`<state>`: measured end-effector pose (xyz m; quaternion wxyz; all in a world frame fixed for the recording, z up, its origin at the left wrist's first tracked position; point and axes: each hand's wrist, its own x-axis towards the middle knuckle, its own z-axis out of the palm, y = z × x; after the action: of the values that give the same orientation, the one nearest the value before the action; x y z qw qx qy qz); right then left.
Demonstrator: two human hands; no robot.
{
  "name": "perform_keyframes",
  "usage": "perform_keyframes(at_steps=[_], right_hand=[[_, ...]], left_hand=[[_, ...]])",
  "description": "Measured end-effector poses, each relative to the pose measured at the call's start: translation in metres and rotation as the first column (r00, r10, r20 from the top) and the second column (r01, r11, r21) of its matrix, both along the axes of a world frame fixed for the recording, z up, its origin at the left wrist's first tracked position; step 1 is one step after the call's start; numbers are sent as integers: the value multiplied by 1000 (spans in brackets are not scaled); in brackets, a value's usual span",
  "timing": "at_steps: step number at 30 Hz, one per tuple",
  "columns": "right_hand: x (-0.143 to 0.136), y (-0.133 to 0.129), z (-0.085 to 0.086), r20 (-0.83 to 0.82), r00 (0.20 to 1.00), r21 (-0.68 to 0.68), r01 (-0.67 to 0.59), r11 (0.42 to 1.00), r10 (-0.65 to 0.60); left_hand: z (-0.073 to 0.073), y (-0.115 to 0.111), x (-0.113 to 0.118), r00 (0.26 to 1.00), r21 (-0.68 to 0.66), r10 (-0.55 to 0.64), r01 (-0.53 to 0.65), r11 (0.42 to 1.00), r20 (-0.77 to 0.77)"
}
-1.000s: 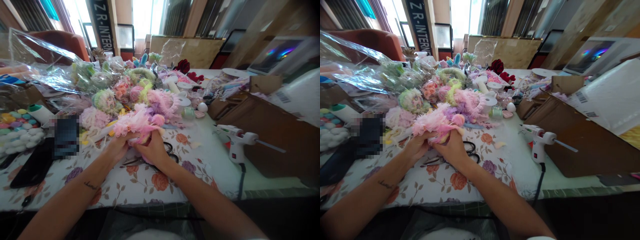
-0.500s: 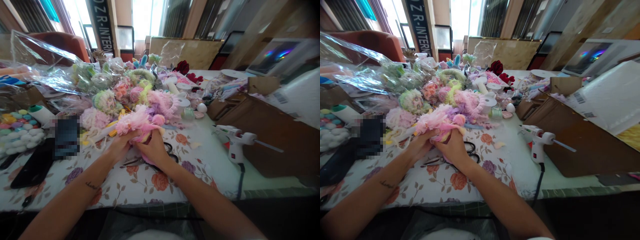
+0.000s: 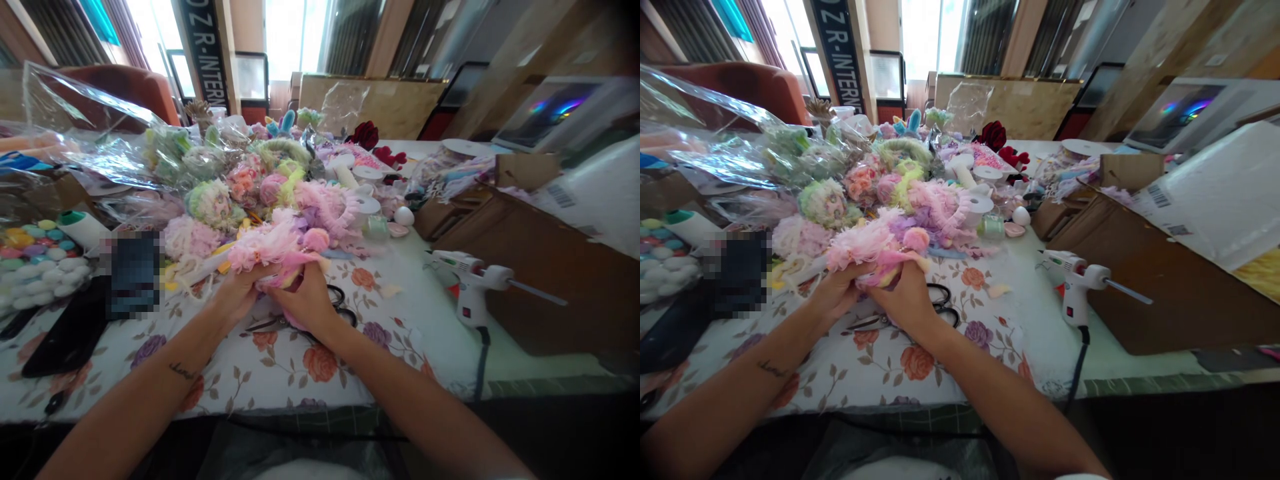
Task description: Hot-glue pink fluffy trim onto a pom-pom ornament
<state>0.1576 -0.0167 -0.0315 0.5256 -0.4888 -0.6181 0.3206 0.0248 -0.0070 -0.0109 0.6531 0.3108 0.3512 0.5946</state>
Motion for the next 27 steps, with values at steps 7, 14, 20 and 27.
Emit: perform_keyframes(at_steps=[7, 14, 20, 27], right_hand=[[2, 0, 3, 4, 1000, -9, -12, 1000, 12], [6, -3, 13, -29, 999, -30, -22, 999, 22], [4, -3, 14, -127, 988, -39, -90, 995, 84], [4, 0, 5, -113, 984, -3, -136, 991, 135]], left_hand=[[2, 1, 0, 1000, -22, -12, 12, 1000, 14], [8, 1, -5, 989, 41, -146, 145, 989, 3], [5, 4, -6, 991, 27, -125, 124, 992, 44], [11, 4, -6, 997, -73, -48, 53, 996, 64]])
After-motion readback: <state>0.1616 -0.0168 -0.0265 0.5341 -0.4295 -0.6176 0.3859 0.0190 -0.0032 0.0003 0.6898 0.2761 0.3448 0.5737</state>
